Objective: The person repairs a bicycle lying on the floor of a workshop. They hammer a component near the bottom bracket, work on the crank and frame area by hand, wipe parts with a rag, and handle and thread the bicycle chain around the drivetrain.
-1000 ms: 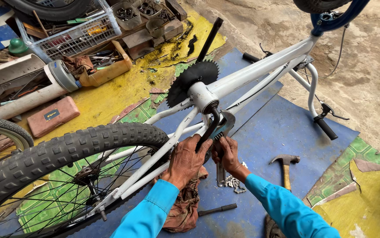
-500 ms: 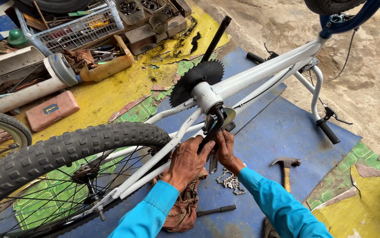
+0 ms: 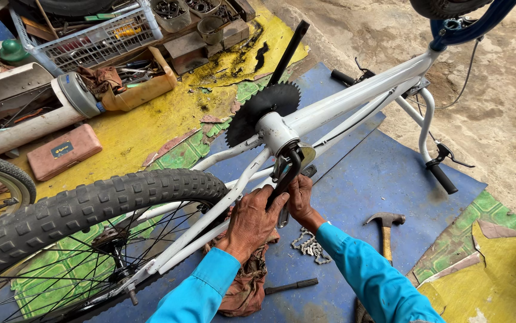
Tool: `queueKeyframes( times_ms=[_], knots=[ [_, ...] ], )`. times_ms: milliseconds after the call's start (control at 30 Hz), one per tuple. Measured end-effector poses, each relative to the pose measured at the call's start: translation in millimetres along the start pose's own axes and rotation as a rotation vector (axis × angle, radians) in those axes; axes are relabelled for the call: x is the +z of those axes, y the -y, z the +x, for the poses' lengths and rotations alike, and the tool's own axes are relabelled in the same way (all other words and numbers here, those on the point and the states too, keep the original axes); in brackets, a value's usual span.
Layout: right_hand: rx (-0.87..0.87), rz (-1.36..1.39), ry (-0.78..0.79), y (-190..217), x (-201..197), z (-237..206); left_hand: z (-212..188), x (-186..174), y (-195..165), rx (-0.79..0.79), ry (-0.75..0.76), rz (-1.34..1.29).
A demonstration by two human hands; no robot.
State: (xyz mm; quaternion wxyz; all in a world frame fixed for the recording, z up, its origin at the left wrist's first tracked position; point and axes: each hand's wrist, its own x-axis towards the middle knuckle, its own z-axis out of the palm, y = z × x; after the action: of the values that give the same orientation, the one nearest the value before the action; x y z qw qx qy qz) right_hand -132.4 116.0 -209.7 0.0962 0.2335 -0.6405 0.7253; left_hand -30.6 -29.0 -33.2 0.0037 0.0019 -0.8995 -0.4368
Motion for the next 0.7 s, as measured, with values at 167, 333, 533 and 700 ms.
queueKeyframes(
  times_ms=[167, 333, 533, 700],
  knots=[
    [0.001, -0.025, 0.005, 3, 1, 6, 0, -1, -1, -0.048, 0.049, -0.003],
    [0.018, -0.053, -0.015, 4, 1, 9, 2, -1, 1, 0.019, 0.000, -0.013],
    [-0.004, -0.014, -0.012, -1, 0, 11, 1, 0, 2, -0.004, 0.024, -0.016],
    [-0.027, 0.006, -0.002, -3, 0, 15, 2, 1, 3, 0.025, -0.001, -0.003]
  ],
)
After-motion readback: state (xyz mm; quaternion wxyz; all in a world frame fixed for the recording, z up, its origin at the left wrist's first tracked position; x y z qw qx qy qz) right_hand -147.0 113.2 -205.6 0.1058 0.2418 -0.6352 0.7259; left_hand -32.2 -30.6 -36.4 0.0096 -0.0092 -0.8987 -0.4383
